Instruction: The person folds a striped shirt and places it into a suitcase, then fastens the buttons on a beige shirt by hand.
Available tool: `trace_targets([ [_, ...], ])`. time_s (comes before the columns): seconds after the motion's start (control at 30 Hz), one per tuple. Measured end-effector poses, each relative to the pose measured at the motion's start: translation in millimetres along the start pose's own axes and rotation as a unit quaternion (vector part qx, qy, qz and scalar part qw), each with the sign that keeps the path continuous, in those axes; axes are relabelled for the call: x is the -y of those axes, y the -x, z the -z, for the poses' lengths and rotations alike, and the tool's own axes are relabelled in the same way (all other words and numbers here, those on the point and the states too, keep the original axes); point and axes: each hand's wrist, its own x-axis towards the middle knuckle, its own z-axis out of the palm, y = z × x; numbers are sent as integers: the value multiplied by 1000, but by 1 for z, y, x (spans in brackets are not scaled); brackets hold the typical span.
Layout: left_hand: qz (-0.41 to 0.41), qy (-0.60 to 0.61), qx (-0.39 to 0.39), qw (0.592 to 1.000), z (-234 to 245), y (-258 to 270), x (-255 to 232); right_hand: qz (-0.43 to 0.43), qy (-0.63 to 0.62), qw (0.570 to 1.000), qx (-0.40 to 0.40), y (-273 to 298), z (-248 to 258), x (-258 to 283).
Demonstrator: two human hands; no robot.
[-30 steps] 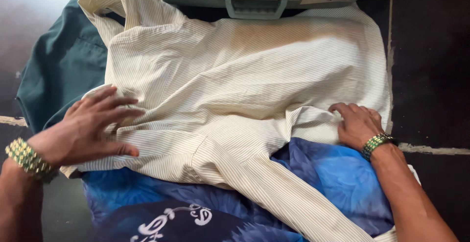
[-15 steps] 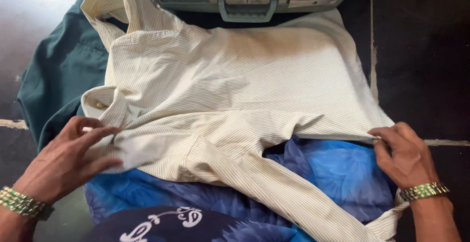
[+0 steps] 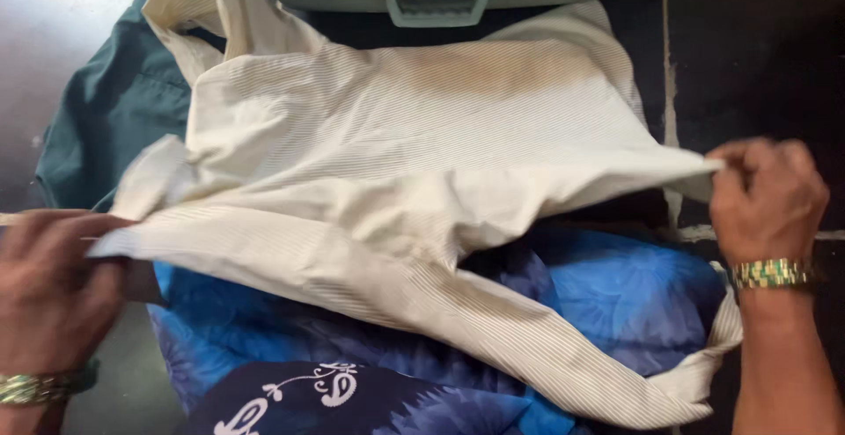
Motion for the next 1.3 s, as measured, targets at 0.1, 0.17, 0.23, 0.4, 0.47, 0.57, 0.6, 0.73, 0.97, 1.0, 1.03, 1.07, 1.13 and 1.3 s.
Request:
trace_targets([
  [0.1, 65, 51, -82, 993, -3, 7, 36, -155, -186, 970, 0, -41, 13, 25],
  [0.17, 109, 48, -95, 988, -1, 10, 62, -204, -327, 923, 1, -67, 17, 34],
  [0.23, 145, 48, -112, 982, -7, 16, 84, -72, -375, 923, -33, -92, 12, 31],
  [0.4, 188, 61, -149, 969, -24, 31, 127, 33, -416, 908, -28, -133, 11, 28],
  [0.47, 191, 68, -159, 966, -28, 37, 139, 40, -388, 919, -52, -138, 19, 28],
  [0.57, 185, 75, -170, 965, -30, 47, 156, 42, -335, 938, -81, -116, 29, 22],
  [0.6, 172, 74, -167, 968, -29, 50, 160, 39, -313, 945, -83, -102, 31, 18],
  [0.73, 85, 79, -135, 984, -25, 73, 172, 32, -199, 978, -58, -29, 33, 1],
  [0.97, -44, 40, 254, 966, -5, 139, 216, -120, -114, 979, 119, 79, 9, -16],
  [1.0, -48, 15, 363, 931, -5, 122, 223, -187, -126, 961, 159, 86, 2, -19],
  [1.03, -50, -11, 467, 883, -3, 110, 228, -253, -138, 937, 198, 90, -5, -23],
  [1.07, -88, 28, 492, 865, 0, 100, 232, -204, -122, 946, 222, 88, -11, -31],
  [1.13, -28, -19, 514, 857, 10, 85, 215, -104, -87, 953, 270, 75, -15, -51],
  [1.3, 125, -291, 407, 857, 42, -8, -3, -34, 121, 941, 313, 5, -1, -40],
])
